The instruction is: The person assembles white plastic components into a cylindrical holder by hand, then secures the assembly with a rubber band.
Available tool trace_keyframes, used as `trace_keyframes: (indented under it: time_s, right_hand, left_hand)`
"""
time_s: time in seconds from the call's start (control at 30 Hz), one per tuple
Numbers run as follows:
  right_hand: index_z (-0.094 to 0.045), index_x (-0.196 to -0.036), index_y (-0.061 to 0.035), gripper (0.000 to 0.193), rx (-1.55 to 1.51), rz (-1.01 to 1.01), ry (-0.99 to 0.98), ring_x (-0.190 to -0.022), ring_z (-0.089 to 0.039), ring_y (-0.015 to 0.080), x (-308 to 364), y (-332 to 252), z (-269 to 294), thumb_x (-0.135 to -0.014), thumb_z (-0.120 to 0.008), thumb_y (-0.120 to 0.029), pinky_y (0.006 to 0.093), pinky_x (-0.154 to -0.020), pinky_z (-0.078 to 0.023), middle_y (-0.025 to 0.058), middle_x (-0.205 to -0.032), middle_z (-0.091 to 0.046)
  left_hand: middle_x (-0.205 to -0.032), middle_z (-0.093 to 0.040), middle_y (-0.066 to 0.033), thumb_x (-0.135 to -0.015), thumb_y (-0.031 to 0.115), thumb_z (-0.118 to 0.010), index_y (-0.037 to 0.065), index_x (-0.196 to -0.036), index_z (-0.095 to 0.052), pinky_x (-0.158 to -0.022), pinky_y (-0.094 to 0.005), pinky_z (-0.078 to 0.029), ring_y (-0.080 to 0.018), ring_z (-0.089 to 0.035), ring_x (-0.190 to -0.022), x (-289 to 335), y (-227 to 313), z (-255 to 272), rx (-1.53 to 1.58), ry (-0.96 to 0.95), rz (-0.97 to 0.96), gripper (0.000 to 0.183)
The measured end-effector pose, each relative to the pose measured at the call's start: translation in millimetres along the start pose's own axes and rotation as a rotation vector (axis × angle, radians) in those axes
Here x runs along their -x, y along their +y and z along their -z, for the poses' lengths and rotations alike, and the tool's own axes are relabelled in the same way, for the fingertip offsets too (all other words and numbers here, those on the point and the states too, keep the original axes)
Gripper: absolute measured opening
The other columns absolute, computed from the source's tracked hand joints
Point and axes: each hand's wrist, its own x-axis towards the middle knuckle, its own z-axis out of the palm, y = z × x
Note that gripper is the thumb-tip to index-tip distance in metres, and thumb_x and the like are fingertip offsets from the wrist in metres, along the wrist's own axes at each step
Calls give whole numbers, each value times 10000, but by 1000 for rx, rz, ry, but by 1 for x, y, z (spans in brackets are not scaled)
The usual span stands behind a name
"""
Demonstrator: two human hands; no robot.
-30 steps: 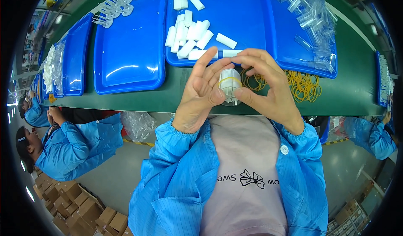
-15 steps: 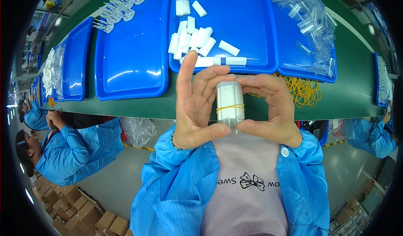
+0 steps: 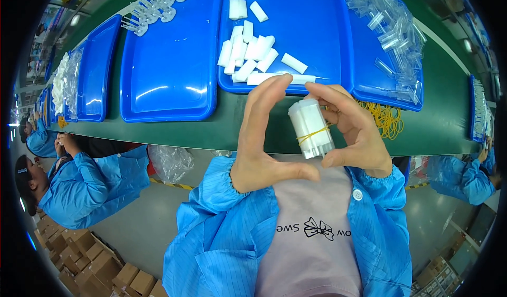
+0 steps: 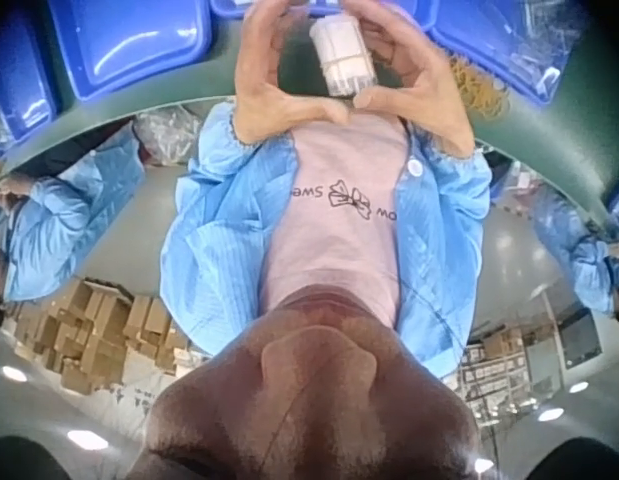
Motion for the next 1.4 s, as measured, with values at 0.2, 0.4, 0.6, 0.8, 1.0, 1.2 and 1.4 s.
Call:
trace_keyframes:
  time_s: [0.2,0.4,0.6,0.8,1.0,1.2,1.4]
  right_hand:
    - [-393,-1359,-29,899,-147,21,95,-1263,-393,275,-2,-1,-7,-614,-848,-245,391,-1051,-342,119,-1329,-350]
    - [-558,-1212,-76,623,1323,548,22,-1107,-517,369,-10,-22,-19,-634,-776,-158,397,-884,-460,125,-1182,-525]
    - [-563,-1157,-99,454,1021,440,114,-963,-597,214,-114,-71,55,-719,-677,-73,329,-846,-475,74,-1046,-617]
    - [-588,-1103,-98,418,1276,395,329,-894,-626,223,-258,-75,227,-716,-691,-214,320,-820,-491,98,-1005,-643]
    - [-629,-1044,-116,424,1446,63,529,-959,-622,327,-338,-19,268,-649,-740,-223,398,-837,-498,142,-1014,-653]
    - [-543,-1201,-144,610,1661,23,613,-1085,-556,315,-342,-2,270,-662,-755,-339,402,-904,-463,139,-1181,-567]
    - [-675,-921,-75,201,1178,458,-5,-840,-642,275,-308,-38,132,-772,-625,-200,391,-774,-503,109,-869,-675]
  left_hand:
    - [-1209,-488,-127,-557,238,-883,40,-1359,-352,-944,-351,-414,-226,-489,-1133,0,-6,0,217,61,95,981]
    - [-1103,-472,-68,-594,138,-851,43,-1366,-317,-857,-280,-406,-148,-485,-1005,-10,-5,0,408,125,212,943]
    - [-1232,-484,-104,-723,233,-769,70,-1351,-393,-906,-336,-411,-198,-476,-1111,-46,-11,65,120,87,148,750]
    - [-865,-644,-71,-762,156,-689,65,-1006,-657,-670,-306,-488,-209,-620,-782,-107,-50,161,-789,78,153,262]
    - [-820,-589,-93,-765,179,-683,77,-949,-640,-664,-395,-477,-300,-593,-775,-131,-100,205,-1294,114,-41,215]
    - [-877,-568,-111,-774,158,-668,80,-975,-604,-668,-389,-484,-311,-594,-804,-144,-96,218,-1321,133,64,225]
    - [-921,-579,-112,-828,39,-585,75,-984,-607,-638,-335,-501,-275,-620,-759,-127,-72,214,-1071,305,-28,162]
